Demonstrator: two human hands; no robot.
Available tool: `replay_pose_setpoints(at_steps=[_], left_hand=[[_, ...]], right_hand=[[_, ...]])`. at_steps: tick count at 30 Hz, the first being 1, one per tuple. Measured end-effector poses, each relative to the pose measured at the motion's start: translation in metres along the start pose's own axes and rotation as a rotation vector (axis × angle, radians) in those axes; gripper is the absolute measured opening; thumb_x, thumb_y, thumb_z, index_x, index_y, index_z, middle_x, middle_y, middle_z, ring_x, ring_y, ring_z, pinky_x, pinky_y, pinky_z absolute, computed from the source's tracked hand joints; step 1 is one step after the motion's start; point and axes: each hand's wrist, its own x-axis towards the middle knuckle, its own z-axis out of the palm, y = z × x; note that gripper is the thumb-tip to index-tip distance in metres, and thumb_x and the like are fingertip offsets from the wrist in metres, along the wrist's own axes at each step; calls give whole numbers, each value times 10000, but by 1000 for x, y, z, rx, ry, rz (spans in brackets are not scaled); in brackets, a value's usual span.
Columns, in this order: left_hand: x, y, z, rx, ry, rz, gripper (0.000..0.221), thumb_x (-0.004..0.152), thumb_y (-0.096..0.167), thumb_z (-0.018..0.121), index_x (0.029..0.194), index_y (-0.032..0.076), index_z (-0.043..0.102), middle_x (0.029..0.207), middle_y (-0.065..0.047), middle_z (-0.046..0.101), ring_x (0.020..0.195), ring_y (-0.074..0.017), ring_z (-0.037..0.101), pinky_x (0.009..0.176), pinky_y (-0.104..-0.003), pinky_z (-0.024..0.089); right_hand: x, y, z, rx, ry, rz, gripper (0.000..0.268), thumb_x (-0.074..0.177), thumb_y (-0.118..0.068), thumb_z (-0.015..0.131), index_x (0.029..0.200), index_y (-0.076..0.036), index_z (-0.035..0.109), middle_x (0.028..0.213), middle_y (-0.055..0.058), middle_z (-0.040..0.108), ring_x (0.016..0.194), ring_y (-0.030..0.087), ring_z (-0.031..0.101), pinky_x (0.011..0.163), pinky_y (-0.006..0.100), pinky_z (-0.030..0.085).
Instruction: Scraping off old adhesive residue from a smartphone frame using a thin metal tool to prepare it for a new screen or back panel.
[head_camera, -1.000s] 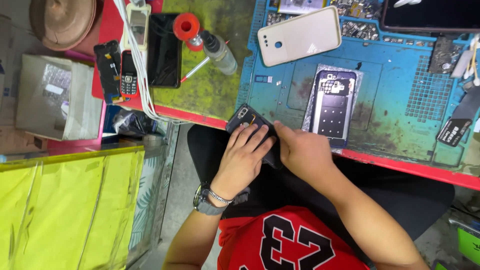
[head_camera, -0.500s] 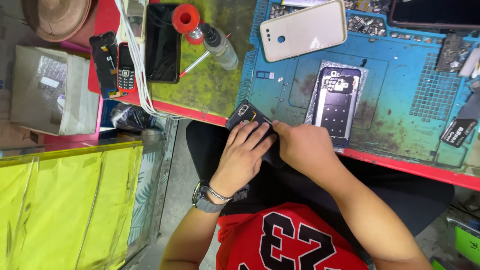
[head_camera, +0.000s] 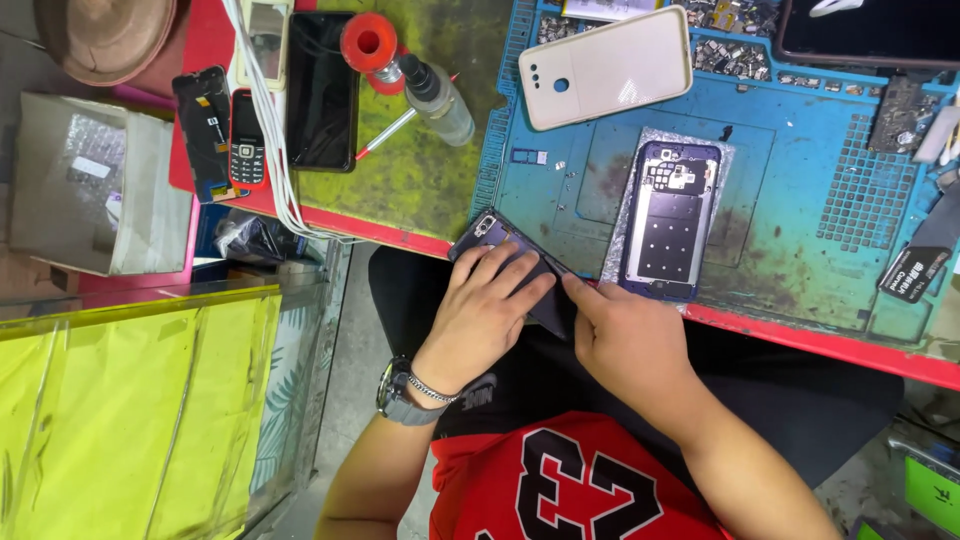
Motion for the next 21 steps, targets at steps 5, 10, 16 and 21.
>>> replay_pose_setpoints(at_steps=[5,10,16,21], left_hand=[[-2,0,3,-3,-23,-7,360,912,105,562,1251,189,653,1260,-75,623,1311,-309,512,1117,-510,343],[-2,-1,9,-21,-30,-14,292,956,143,544,1218,172,669,1278,-75,629,1325,-299,502,1122,-508,333],[-3,-1,3,-43,-27,-24,316,966,127,535,1252,177,659,1258,-82,625,1311,-309,512,1113,-514,339],[-1,-3,7,-40,-49,-10,357,908,124,606,1258,177,657,1268,-78,628,1312,-304,508,1116,-517,332]], right_hand=[[0,-10,19,-47,60,53,342,885,-232,555,1130,-329,773,704,26,684,589,315,702,491,456,552],[7,-17,40,-71,177,68,368,833,-250,565,1128,-324,773,637,46,631,532,334,672,456,471,514],[-6,-23,14,-191,113,28,376,822,-204,581,1127,-284,787,609,20,614,492,269,658,434,390,497],[0,-24,22,-193,145,47,376,829,-201,590,1138,-279,789,629,22,620,522,263,670,457,397,507]])
